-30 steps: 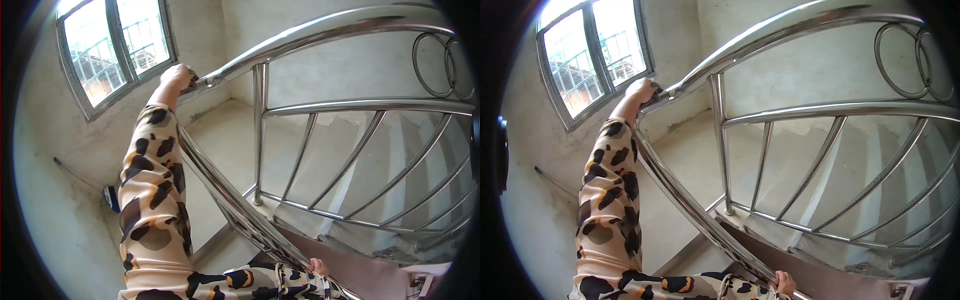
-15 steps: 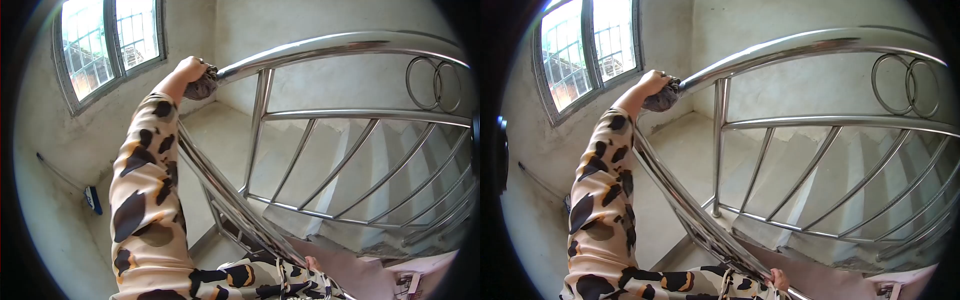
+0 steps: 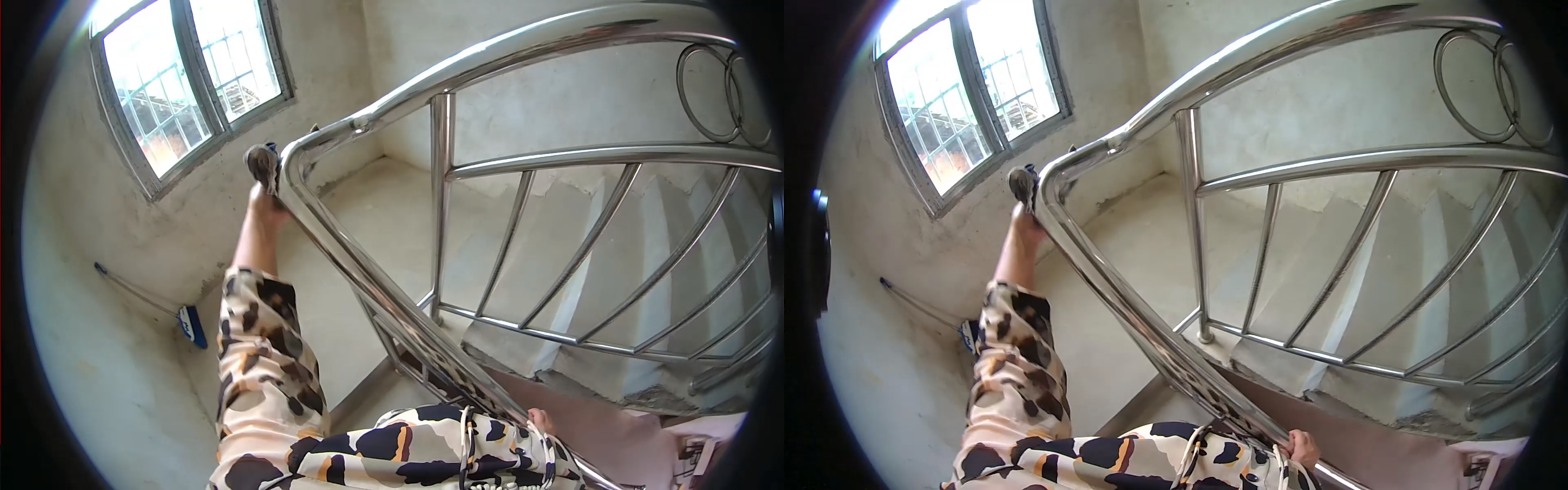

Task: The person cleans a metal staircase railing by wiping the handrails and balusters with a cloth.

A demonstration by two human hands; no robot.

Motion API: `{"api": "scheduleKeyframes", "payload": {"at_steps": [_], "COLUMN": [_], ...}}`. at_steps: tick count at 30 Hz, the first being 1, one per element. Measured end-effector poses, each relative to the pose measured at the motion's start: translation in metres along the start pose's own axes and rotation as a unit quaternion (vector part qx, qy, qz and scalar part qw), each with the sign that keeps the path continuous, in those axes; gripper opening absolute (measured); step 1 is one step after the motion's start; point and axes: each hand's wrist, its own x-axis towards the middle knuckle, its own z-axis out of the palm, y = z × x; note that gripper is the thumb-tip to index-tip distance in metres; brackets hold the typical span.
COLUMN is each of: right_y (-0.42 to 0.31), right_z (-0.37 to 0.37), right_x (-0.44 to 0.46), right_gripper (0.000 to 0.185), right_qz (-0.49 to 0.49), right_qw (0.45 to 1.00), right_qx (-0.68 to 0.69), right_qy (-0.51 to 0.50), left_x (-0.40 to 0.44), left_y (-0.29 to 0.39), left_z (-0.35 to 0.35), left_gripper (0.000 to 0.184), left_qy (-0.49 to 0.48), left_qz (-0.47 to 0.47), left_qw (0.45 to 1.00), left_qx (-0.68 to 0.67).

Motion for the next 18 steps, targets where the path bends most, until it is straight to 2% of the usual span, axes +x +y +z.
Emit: {"api": "scheduleKeyframes", "payload": {"at_steps": [1,2,3,4,5,6,8,9,10,11,12,14,15,17,18], "right_y": [0.0,0.001,0.006,0.009,0.015,0.013,0.009,0.008,0.006,0.004,0.001,-0.007,-0.01,-0.015,-0.016], "right_z": [-0.001,0.0,0.004,0.006,0.009,0.009,0.003,0.001,-0.002,-0.003,-0.004,-0.007,-0.009,-0.013,-0.014], "right_x": [0.0,0.001,-0.002,-0.003,-0.006,-0.005,-0.001,0.0,-0.002,-0.002,-0.001,0.001,0.002,0.001,0.002], "right_gripper": [0.04,0.04,0.041,0.041,0.041,0.041,0.041,0.04,0.04,0.04,0.04,0.039,0.038,0.038,0.038], "right_qz": [0.011,0.009,-0.001,-0.012,-0.001,-0.001,-0.025,-0.026,0.019,0.023,0.026,0.026,0.02,0.042,0.052], "right_qw": [1.0,1.0,1.0,1.0,1.0,1.0,1.0,0.999,0.999,0.999,0.998,0.999,0.999,0.998,0.997], "right_qx": [0.016,0.021,0.019,0.016,0.017,0.017,-0.014,-0.015,0.006,0.018,0.03,0.022,0.024,0.013,0.008], "right_qy": [-0.011,-0.014,-0.001,0.013,-0.006,-0.006,-0.004,-0.011,-0.05,-0.046,-0.043,-0.032,-0.026,-0.04,-0.056], "left_x": [0.002,-0.021,-0.049,-0.049,-0.065,-0.08,-0.057,-0.047,-0.034,-0.015,-0.005,0.028,0.036,0.049,0.043], "left_y": [-0.017,-0.034,-0.054,-0.084,-0.103,-0.111,-0.125,-0.124,-0.12,-0.113,-0.104,-0.095,-0.097,-0.1,-0.102], "left_z": [-0.024,-0.023,0.002,-0.012,0.0,0.028,0.031,0.034,0.038,0.039,0.047,0.047,0.042,0.035,0.027], "left_gripper": [0.036,0.039,0.037,0.03,0.027,0.029,0.032,0.034,0.035,0.035,0.034,0.032,0.032,0.033,0.034], "left_qy": [-0.004,-0.001,0.007,-0.016,-0.053,-0.093,-0.19,-0.154,-0.117,-0.159,-0.189,-0.229,-0.232,-0.178,-0.129], "left_qz": [-0.064,-0.101,-0.121,-0.148,-0.146,-0.157,-0.151,-0.127,-0.104,-0.137,-0.126,-0.024,-0.034,0.023,-0.008], "left_qw": [0.997,0.995,0.992,0.986,0.986,0.982,0.954,0.942,0.918,0.864,0.831,0.863,0.859,0.922,0.938], "left_qx": [-0.045,0.016,0.027,0.074,0.067,-0.052,-0.174,-0.271,-0.364,-0.458,-0.508,-0.45,-0.455,-0.343,-0.322]}}
